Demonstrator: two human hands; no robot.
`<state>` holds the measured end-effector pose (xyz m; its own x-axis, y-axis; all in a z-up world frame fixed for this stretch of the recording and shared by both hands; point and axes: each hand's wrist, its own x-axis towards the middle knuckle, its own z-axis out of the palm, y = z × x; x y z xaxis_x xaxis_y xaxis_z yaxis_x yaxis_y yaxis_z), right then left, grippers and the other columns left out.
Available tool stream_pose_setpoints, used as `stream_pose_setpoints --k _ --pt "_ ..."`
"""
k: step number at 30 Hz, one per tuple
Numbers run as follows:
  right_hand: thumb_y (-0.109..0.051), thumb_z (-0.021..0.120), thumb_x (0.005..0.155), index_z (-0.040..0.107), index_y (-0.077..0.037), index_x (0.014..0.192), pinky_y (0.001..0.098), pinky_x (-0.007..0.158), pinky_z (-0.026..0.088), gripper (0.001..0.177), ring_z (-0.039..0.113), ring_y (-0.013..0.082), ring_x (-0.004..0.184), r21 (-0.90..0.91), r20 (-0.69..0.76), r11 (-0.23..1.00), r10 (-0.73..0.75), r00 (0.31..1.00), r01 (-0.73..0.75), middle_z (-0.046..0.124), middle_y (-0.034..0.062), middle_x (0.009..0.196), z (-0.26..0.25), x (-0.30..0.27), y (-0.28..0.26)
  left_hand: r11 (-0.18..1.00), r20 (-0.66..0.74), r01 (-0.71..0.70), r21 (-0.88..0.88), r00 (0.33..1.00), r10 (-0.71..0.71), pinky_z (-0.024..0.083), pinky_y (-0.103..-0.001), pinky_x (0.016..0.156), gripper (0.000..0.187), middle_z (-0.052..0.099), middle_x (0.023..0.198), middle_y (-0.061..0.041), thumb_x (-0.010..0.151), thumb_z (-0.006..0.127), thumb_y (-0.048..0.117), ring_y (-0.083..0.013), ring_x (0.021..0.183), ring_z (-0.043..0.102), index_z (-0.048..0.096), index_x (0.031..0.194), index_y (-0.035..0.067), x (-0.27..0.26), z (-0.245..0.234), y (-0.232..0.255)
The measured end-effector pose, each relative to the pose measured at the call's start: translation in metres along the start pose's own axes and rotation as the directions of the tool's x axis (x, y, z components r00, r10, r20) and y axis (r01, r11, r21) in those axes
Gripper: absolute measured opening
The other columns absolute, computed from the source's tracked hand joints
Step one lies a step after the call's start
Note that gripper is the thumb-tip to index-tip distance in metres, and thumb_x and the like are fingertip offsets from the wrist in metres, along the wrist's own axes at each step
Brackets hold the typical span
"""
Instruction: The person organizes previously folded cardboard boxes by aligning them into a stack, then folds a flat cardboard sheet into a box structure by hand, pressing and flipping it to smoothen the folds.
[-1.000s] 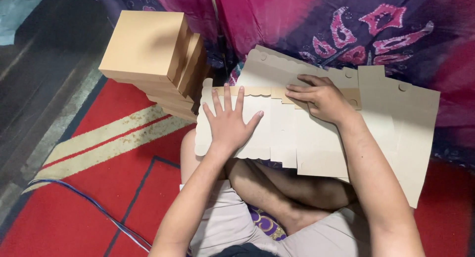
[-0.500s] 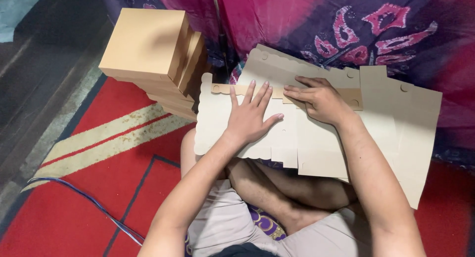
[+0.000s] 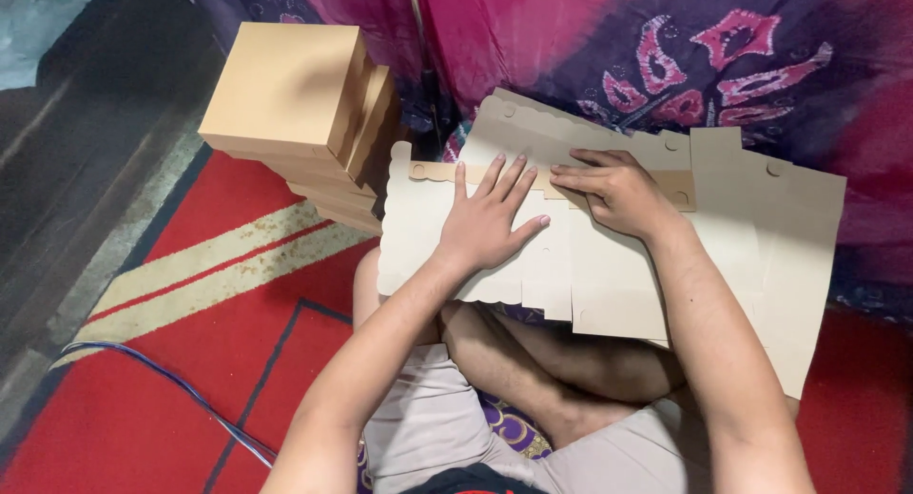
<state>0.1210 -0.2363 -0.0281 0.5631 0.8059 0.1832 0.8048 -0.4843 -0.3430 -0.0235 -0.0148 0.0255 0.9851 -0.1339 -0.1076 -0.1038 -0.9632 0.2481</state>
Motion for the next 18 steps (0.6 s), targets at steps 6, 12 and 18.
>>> stream_pose_setpoints --k 6,12,18 --pt "0.005 0.057 0.091 0.073 -0.033 0.127 0.0499 0.118 0.040 0.055 0.056 0.0212 0.139 0.039 -0.061 0.999 -0.008 0.998 0.011 0.071 -0.0146 0.133 0.002 0.001 0.001 1.000 0.013 0.009 0.000 1.000 -0.009 -0.006 -0.067 0.123 0.076 0.021 0.171 -0.004 0.102 0.018 0.066 -0.0250 0.159 0.010 0.025 0.163 0.020 -0.004 -0.008 0.004" --pt "0.004 0.056 0.092 0.074 -0.033 0.126 0.0518 0.117 0.040 0.054 0.057 0.0226 0.138 0.079 -0.079 0.997 -0.006 0.997 0.012 0.072 -0.0106 0.131 0.004 0.001 0.005 0.999 0.019 0.013 0.032 1.000 -0.014 -0.004 -0.067 0.123 0.076 0.020 0.171 -0.004 0.102 0.018 0.065 -0.0252 0.159 0.010 0.024 0.163 0.020 -0.004 -0.009 0.007" --pt "0.005 0.056 0.092 0.076 -0.031 0.123 0.0527 0.115 0.042 0.052 0.060 0.0257 0.136 0.095 -0.105 0.995 -0.014 0.994 0.024 0.074 -0.0076 0.128 0.002 0.003 0.004 0.999 0.030 0.011 0.045 0.999 -0.012 -0.004 -0.066 0.123 0.076 0.020 0.171 -0.004 0.102 0.016 0.064 -0.0253 0.159 0.011 0.024 0.163 0.020 -0.002 -0.014 0.009"
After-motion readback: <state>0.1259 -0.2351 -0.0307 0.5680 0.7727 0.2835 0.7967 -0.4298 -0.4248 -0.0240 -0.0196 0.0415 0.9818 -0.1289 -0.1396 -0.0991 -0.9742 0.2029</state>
